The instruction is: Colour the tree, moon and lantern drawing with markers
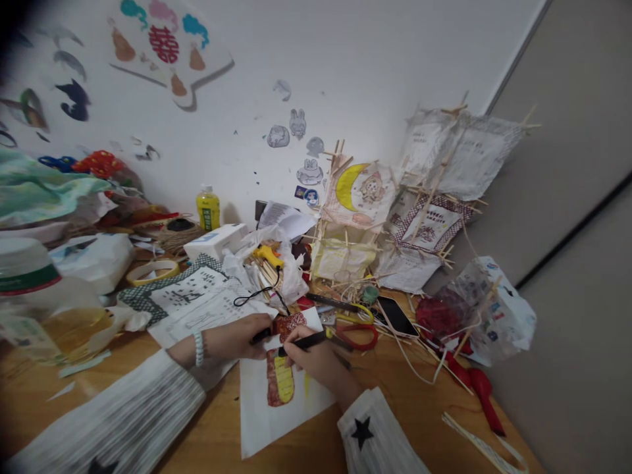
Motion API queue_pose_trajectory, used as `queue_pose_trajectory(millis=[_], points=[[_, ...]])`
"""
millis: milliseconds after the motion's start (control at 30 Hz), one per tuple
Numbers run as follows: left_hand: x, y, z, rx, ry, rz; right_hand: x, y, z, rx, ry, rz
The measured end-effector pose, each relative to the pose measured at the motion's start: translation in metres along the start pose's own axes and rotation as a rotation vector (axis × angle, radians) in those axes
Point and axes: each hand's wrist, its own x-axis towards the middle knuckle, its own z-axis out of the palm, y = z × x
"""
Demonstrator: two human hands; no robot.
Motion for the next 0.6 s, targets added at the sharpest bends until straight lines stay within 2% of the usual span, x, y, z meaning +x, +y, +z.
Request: queue_pose_trajectory(millis=[233, 600], points=[[0.0006, 0.0000, 0.0014, 0.001, 0.061, -0.028, -0.0057, -0.0066, -0.0025, 0.070, -0.086, 0.006], [0.0001, -0.0043, 0.0075, 0.042, 0.066, 0.014, -0.0053, -0.0033, -0.0004, 0.007, -0.085, 0.053]])
